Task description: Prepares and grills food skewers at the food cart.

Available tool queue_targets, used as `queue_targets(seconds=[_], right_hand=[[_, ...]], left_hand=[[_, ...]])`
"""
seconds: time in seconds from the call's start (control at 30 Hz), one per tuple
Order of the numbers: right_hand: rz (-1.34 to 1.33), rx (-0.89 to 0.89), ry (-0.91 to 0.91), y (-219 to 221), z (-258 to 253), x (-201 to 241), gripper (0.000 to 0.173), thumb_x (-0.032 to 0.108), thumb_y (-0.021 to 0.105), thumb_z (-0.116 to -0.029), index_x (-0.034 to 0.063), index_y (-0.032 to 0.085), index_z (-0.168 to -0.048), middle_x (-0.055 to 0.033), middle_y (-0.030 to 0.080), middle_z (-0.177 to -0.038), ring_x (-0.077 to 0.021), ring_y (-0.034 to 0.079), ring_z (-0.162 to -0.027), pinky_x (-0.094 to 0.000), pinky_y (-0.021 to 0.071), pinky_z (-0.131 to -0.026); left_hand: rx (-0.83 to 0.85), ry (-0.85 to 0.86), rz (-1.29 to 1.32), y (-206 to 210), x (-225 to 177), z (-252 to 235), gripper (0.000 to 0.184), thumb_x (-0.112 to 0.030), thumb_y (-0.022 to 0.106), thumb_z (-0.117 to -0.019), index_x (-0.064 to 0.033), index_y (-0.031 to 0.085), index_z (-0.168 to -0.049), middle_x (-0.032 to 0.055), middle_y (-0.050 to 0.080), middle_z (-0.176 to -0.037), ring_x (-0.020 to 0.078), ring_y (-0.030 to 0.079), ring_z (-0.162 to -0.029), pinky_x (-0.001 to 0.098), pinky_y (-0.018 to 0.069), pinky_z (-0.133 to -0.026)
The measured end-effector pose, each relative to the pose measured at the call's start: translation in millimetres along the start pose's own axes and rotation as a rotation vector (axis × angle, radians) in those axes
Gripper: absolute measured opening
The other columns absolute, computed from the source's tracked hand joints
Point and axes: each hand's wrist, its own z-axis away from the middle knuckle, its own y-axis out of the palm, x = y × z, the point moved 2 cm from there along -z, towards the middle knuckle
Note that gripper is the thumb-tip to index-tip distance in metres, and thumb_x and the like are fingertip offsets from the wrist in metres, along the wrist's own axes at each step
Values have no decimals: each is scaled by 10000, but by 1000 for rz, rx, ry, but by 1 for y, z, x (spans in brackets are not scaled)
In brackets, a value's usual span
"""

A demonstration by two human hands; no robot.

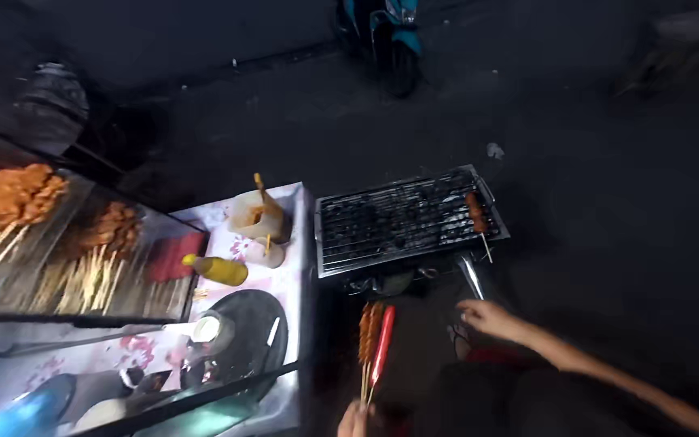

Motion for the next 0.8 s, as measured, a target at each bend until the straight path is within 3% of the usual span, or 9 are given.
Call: queue_targets(seconds=[0.1,0.2,0.33,0.4,0.47,0.57,0.6,0.7,0.8], right_hand=[[-66,-89,37,-46,2,-21,394,165,499,-1076,-41,549,-1408,-259,679,-1180,-354,693,-1006,-510,539,-947],[-67,-132,54,-74,8,-39,399,190,494,-1081,-23,555,-1413,-238,686,-1175,-338,697,-989,-501,546,-934],[-64,-219,64,-83,25,-60,370,140,525,-1062,-40,577,-1382,-244,694,-1146,-347,703,-951,-514,559,-901],[-79,-259,-8,-80,30,-61,352,95,533,-1046,-80,590,-1346,-266,700,-1095,-353,701,-866,-523,575,-803],[-75,-210,-59,-80,34,-55,363,78,507,-1050,-127,560,-1345,-300,688,-1081,-361,695,-843,-521,573,-776],[-59,-93,-58,-74,28,-37,372,123,498,-1066,-120,566,-1341,-283,683,-1113,-304,691,-875,-465,568,-813],[-46,-55,-76,-69,23,-28,360,139,511,-1064,-119,596,-1301,-272,690,-1109,-280,689,-869,-442,567,-806],[42,119,-201,-37,0,13,343,158,514,-1061,-129,671,-1165,-270,702,-1075,-278,686,-860,-440,564,-811],[140,357,-330,14,-23,71,347,136,458,-1078,-84,657,-1259,-227,726,-1078,-294,717,-903,-461,577,-855]], left_hand=[[59,113,62,117,-51,-93,297,-171,401,-1062,3,639,-1030,-69,560,-673,-22,437,-494,161,394,-469],[103,168,45,214,-89,-170,316,-148,390,-1089,43,639,-1052,-30,535,-704,11,423,-531,192,381,-506],[102,150,-7,306,-110,-227,333,-124,399,-1099,94,639,-1172,146,681,-975,145,608,-785,334,523,-750],[62,75,-15,324,-112,-236,335,-142,426,-1103,94,646,-1195,223,699,-1084,269,672,-974,443,537,-919],[58,-47,-37,326,-111,-240,360,-186,448,-1104,93,653,-1202,265,693,-1116,341,676,-1040,509,521,-968],[191,-220,64,309,-103,-236,446,-336,538,-1075,77,627,-1218,246,684,-1069,314,682,-940,491,554,-879],[231,-226,83,296,-96,-231,484,-365,577,-1053,79,621,-1241,257,685,-1109,327,685,-986,503,551,-913],[269,-165,-68,228,-77,-196,532,-368,586,-1047,92,595,-1314,319,625,-1284,420,606,-1225,583,446,-1076],[172,-111,-205,138,-32,-145,418,-282,540,-1070,96,676,-1187,284,697,-1149,388,676,-1105,563,487,-1028]])
